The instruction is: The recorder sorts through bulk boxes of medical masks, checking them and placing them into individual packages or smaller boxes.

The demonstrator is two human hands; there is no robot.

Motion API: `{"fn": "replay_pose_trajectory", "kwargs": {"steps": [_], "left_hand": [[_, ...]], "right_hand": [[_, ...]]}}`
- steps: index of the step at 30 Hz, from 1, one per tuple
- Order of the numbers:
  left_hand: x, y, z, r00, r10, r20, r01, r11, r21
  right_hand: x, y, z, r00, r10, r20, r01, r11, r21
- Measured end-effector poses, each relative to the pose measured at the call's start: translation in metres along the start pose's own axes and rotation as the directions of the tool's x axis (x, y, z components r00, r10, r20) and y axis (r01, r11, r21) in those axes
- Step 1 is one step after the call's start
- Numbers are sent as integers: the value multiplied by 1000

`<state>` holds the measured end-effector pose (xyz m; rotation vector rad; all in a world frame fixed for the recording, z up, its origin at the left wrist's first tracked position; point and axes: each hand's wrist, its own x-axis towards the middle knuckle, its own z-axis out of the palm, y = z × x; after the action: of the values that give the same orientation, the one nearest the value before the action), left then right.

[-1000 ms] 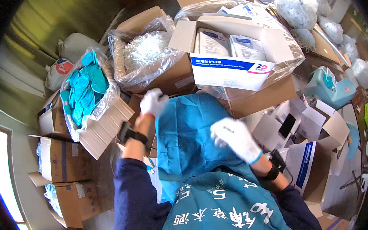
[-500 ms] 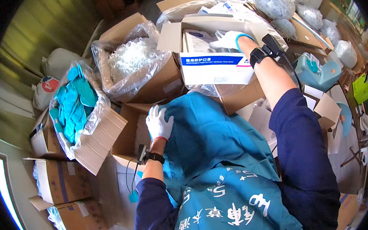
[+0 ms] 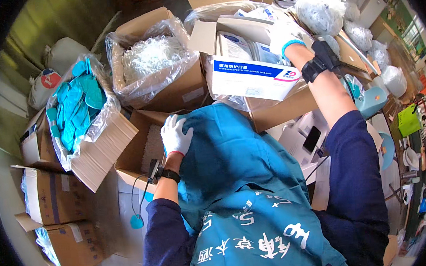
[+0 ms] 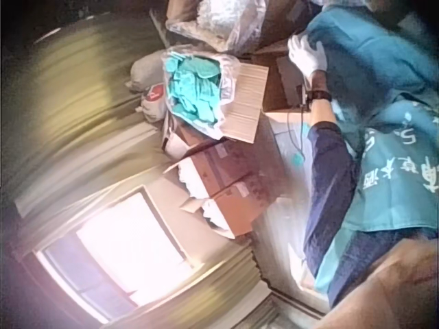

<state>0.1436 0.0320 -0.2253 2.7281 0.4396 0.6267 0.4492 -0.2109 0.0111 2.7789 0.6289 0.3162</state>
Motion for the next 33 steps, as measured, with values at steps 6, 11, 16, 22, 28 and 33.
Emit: {"fn": "replay_pose_trajectory", "kwargs": {"steps": [6, 11, 16, 22, 28, 33], "left_hand": [[-5, -5, 8, 1000, -15, -14, 15, 1000, -3], [-12, -12, 6, 1000, 6, 11, -5, 999, -44], [1, 49, -66, 950, 33, -309, -55, 997, -63], [-11, 130, -157, 990, -14, 137, 116, 628, -770], [-21, 94, -92, 734, 85, 674, 464, 660, -590], [6, 66, -82, 700, 315, 641, 275, 709, -649]], "right_hand": [[-31, 2, -35, 896, -155, -416, 234, 961, 147], [-40, 40, -78, 841, -45, -539, 178, 964, 199], [-103, 32, -91, 856, -9, -517, 443, 527, 725], [-220, -58, -29, 928, -182, -326, 372, 515, 772], [-280, -127, 18, 822, -566, 68, 41, 178, 983], [-263, -98, 42, 923, -377, 73, -83, -12, 996]]}}
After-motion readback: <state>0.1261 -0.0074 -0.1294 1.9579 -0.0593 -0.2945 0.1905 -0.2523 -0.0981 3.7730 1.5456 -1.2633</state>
